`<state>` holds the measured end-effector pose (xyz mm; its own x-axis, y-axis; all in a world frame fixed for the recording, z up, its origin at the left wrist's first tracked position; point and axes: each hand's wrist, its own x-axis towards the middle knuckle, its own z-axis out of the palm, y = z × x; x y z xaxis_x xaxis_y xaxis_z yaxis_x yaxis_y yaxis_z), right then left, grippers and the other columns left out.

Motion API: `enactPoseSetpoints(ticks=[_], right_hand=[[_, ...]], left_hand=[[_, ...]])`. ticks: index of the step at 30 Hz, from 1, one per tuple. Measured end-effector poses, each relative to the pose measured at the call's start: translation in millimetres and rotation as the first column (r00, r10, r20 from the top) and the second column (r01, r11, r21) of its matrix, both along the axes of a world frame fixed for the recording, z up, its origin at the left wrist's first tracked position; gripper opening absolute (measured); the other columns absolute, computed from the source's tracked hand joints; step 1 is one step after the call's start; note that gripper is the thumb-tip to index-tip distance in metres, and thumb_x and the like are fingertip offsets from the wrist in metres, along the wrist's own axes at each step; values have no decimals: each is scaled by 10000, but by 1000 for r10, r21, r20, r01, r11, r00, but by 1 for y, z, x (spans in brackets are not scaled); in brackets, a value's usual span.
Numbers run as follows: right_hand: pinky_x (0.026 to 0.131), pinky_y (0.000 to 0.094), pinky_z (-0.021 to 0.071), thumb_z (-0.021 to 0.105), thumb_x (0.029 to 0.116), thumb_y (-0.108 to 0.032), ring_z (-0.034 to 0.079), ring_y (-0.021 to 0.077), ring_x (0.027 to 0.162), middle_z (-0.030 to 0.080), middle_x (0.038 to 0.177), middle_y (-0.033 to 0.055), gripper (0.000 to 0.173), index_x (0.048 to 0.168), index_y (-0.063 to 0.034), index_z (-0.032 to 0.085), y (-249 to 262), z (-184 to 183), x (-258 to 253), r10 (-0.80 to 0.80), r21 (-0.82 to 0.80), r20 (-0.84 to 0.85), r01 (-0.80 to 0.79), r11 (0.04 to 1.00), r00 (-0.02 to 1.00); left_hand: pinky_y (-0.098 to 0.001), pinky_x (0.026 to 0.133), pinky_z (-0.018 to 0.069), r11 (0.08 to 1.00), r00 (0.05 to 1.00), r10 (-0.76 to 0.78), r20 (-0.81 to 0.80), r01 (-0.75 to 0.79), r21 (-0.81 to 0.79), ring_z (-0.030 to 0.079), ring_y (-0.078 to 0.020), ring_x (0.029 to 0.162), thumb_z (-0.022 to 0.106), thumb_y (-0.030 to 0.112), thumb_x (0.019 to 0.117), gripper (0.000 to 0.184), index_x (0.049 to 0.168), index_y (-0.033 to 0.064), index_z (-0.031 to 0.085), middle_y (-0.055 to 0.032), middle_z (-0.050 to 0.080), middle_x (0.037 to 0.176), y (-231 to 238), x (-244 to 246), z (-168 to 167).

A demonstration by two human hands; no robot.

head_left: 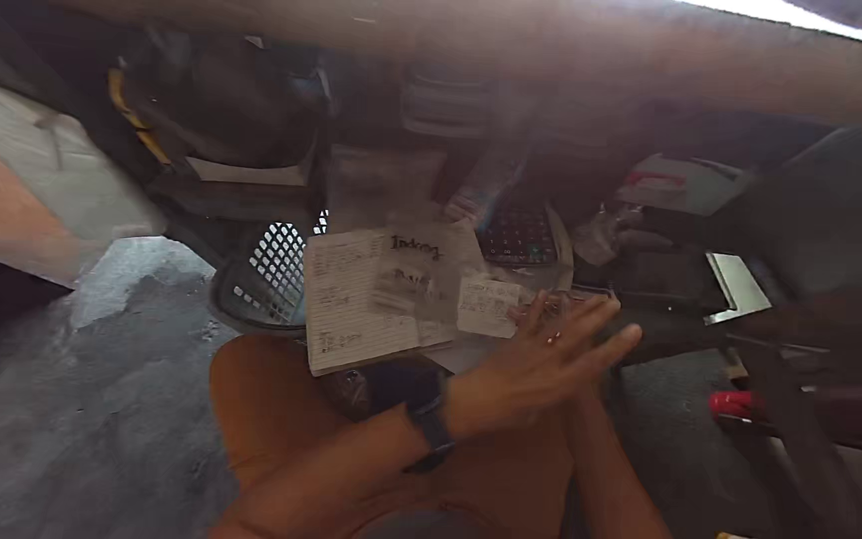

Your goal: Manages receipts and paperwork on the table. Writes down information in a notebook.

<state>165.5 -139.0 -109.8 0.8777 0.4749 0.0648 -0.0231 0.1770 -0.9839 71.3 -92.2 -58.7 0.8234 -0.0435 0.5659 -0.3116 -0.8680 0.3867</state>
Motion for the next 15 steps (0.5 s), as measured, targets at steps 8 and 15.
enactPoseSetpoints(ticks=[8, 15], right_hand=[[701, 246, 620, 806, 729, -7, 697, 40, 751, 718, 830, -64, 315, 993, -74, 647, -32, 69, -7, 131, 27, 218, -140, 990, 967], [725, 137, 592, 799, 847, -181, 675, -75, 793, 732, 875, -207, 155, 943, -299, 771, -58, 133, -5, 276, -23, 541, -314, 949, 795]], left_hand=[[-780, 1153, 125, 975, 972, 208, 105, -215, 50, 465, -363, 1419, 917, 326, 658, 1064, 1534, 2, 409, -228, 517, 1483, 51, -7, 4], [-711, 1187, 162, 951, 954, 61, 295, 34, -307, 517, -235, 1350, 843, 167, 700, 1129, 1583, -38, 169, -130, 581, 1408, 12, -4, 55]])
